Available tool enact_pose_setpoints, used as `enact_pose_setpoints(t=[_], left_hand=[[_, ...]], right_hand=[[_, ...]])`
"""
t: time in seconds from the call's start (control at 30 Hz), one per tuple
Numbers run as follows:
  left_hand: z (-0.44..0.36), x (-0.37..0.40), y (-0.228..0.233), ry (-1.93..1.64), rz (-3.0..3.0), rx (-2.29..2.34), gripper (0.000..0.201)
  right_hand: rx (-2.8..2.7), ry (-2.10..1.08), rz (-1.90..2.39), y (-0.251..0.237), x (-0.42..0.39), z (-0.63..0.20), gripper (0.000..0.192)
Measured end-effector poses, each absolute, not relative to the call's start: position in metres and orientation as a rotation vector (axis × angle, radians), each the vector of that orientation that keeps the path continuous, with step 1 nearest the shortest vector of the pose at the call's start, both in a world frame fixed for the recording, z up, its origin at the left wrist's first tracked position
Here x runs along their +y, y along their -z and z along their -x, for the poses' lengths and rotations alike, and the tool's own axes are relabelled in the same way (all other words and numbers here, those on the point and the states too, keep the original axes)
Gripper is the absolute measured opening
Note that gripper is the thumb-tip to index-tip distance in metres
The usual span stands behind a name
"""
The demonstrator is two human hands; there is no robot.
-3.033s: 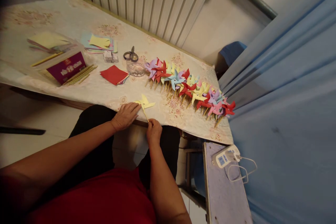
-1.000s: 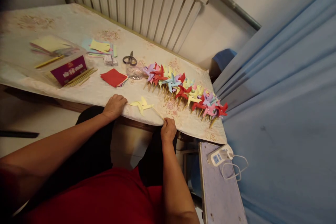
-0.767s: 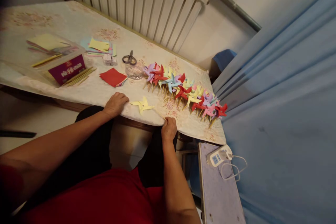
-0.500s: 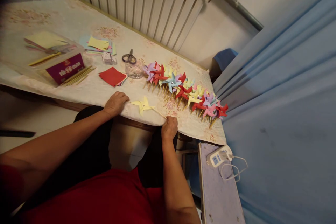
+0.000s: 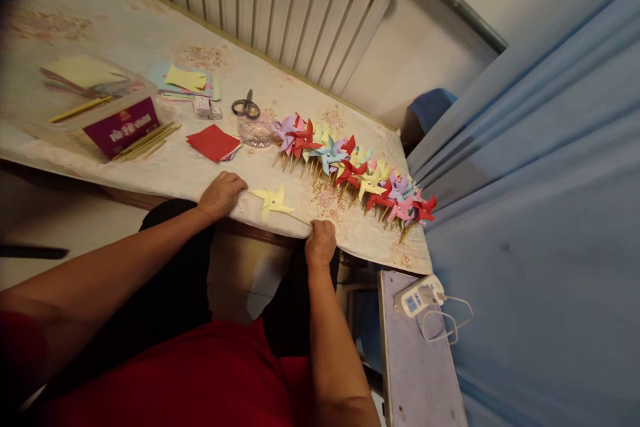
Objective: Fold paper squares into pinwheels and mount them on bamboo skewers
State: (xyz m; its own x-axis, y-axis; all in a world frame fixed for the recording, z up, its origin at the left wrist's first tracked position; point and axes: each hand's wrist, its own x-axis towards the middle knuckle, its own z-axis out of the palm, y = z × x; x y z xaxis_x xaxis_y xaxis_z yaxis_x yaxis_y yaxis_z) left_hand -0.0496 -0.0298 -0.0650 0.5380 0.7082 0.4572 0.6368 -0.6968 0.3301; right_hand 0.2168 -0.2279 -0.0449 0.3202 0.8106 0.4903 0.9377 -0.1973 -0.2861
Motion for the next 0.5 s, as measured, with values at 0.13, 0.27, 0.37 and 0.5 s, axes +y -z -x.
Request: enact_pose_setpoints(t=[0.13, 0.27, 0.37, 0.5], left_hand=[[0.0473, -0.0276, 0.0657, -0.901, -2.61, 1.134, 0.025], [0.0456, -0.0261, 0.0654, -0.917, -2.627, 1.106, 0.024], [0.0446, -0.0262, 0.0645, -0.907, -2.643, 1.105, 0.024], [0.0432, -0.0296, 0.0602, -0.902, -2.624, 1.123, 0.027]], right_hand=[[-1.581, 0.33, 2.039, 0.0441, -0.2274, -0.2157, 0.032], [-1.622, 0.319, 2.04, 0.0426, -0.227, -0.2134, 0.031], [-1.648, 0.288, 2.038, 0.041, -0.2268, -0.2116, 0.03], [-1.676, 0.239, 2.024, 0.0392, -0.2265, -0.2103, 0.029]])
